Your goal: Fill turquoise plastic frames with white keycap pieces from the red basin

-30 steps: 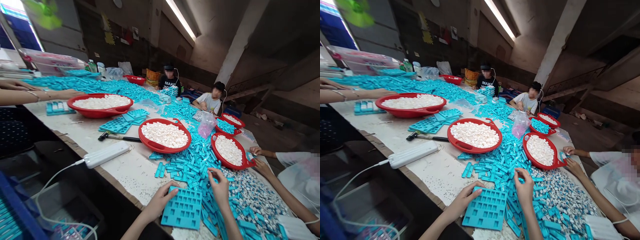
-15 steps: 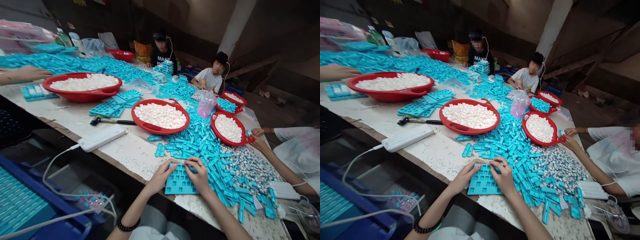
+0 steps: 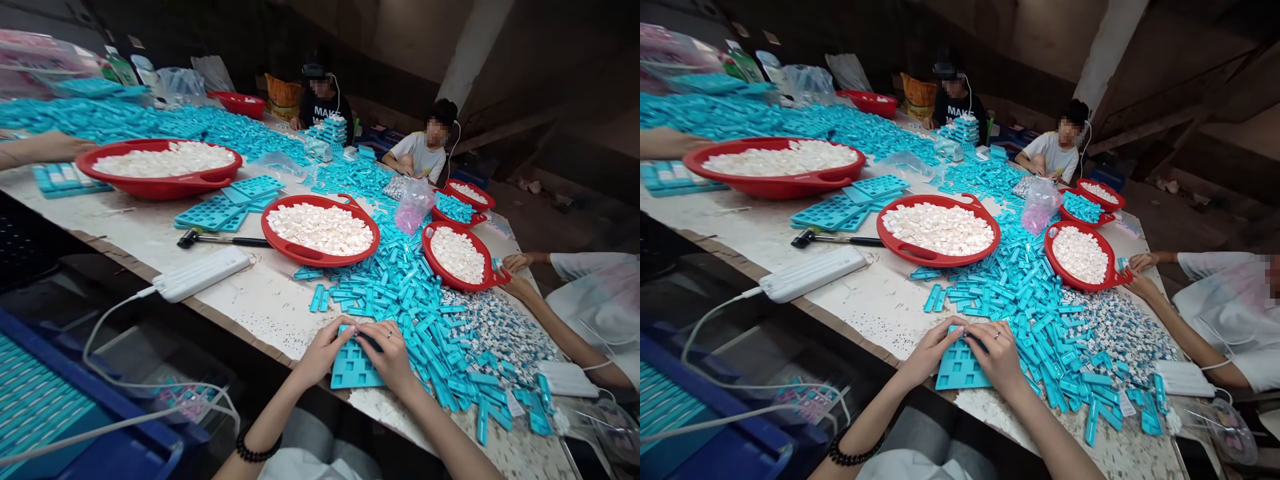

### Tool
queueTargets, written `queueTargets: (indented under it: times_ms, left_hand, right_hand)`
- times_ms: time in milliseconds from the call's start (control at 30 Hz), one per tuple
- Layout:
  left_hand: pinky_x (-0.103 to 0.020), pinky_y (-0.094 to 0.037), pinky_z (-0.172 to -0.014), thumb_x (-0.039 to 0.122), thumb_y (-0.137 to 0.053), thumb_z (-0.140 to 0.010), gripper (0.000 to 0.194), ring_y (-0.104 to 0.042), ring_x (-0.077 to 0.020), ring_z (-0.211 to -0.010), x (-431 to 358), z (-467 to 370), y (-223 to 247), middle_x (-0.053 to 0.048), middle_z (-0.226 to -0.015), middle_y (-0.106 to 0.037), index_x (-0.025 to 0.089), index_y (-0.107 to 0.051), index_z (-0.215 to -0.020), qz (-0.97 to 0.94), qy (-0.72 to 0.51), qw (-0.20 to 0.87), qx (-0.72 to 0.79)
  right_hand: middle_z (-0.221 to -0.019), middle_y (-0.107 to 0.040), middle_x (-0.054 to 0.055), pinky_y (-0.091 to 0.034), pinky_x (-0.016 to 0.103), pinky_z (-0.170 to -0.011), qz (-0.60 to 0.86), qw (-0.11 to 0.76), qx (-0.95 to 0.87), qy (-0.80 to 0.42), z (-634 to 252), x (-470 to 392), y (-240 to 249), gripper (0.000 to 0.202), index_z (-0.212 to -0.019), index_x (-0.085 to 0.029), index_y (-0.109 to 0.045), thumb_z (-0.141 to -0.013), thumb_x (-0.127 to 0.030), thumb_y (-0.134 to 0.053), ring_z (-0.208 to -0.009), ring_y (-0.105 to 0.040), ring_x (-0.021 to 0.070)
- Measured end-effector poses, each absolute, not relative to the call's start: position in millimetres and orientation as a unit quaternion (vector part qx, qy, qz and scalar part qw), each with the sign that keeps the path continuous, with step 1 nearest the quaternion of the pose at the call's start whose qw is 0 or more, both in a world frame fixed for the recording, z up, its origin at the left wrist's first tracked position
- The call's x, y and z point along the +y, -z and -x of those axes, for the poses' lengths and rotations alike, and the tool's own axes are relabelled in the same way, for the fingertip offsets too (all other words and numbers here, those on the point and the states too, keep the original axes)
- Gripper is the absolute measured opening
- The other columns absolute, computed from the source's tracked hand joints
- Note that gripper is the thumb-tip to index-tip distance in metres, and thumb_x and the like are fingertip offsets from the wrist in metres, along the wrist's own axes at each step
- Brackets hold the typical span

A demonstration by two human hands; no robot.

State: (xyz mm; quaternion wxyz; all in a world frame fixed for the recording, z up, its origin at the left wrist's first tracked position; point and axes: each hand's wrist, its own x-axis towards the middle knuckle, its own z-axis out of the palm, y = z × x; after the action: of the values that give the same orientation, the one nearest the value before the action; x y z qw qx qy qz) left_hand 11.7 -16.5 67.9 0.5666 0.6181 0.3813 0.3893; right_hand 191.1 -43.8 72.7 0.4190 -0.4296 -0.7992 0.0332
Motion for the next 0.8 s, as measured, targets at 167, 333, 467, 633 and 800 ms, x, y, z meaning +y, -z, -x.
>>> queueTargets:
  times_ms: [167,333,467,633,800]
  left_hand:
    - [-0.033,-0.045,-0.093,0.048,-0.05,-0.097,0.033,-0.062,-0.0238,-0.102,-16.5,-11.6,-66.8,-0.003,-0.107,-0.072,0.022,-0.067,-0.108,-0.621,-0.387,0.563,0.384]
    - [-0.034,-0.044,-0.097,0.047,-0.05,-0.097,0.031,-0.061,-0.0238,-0.106,-16.8,-11.4,-65.8,-0.004,-0.111,-0.071,0.023,-0.065,-0.109,-0.626,-0.398,0.547,0.389]
    - [-0.033,-0.045,-0.094,0.049,-0.05,-0.096,0.03,-0.062,-0.024,-0.104,-17.3,-11.4,-65.6,-0.003,-0.103,-0.07,0.023,-0.064,-0.102,-0.619,-0.397,0.548,0.399]
    - [-0.033,-0.045,-0.096,0.047,-0.05,-0.096,0.028,-0.062,-0.0239,-0.104,-17.6,-11.4,-65.6,-0.003,-0.103,-0.069,0.023,-0.063,-0.102,-0.619,-0.404,0.546,0.394]
    - [-0.034,-0.045,-0.096,0.048,-0.05,-0.096,0.031,-0.062,-0.0252,-0.107,-18.0,-11.4,-65.3,-0.004,-0.107,-0.07,0.022,-0.065,-0.105,-0.617,-0.395,0.553,0.397]
  right_hand:
    - [-0.106,-0.075,0.005,-0.05,0.039,-0.086,0.417,0.429,-0.801,-0.022,-192.4,-43.6,-74.6,0.023,-0.12,-0.026,-0.066,-0.102,-0.019,-0.054,-0.099,-0.069,0.0207]
    - [-0.103,-0.075,0.005,-0.051,0.038,-0.087,0.415,0.441,-0.796,-0.022,-189.0,-44.3,-77.3,0.022,-0.119,-0.025,-0.063,-0.1,-0.017,-0.055,-0.096,-0.071,0.02]
    - [-0.097,-0.075,0.003,-0.053,0.037,-0.086,0.407,0.468,-0.784,-0.033,-187.4,-44.2,-77.1,0.018,-0.111,-0.025,-0.065,-0.097,-0.016,-0.058,-0.091,-0.072,0.0192]
    - [-0.103,-0.073,0.005,-0.05,0.041,-0.089,0.415,0.428,-0.802,0.012,-189.2,-45.7,-73.7,0.02,-0.112,-0.025,-0.068,-0.097,-0.015,-0.059,-0.093,-0.07,0.0208]
    - [-0.105,-0.074,0.006,-0.052,0.041,-0.09,0.409,0.432,-0.804,0.011,-188.5,-46.1,-74.0,0.025,-0.119,-0.024,-0.065,-0.099,-0.013,-0.056,-0.097,-0.071,0.0206]
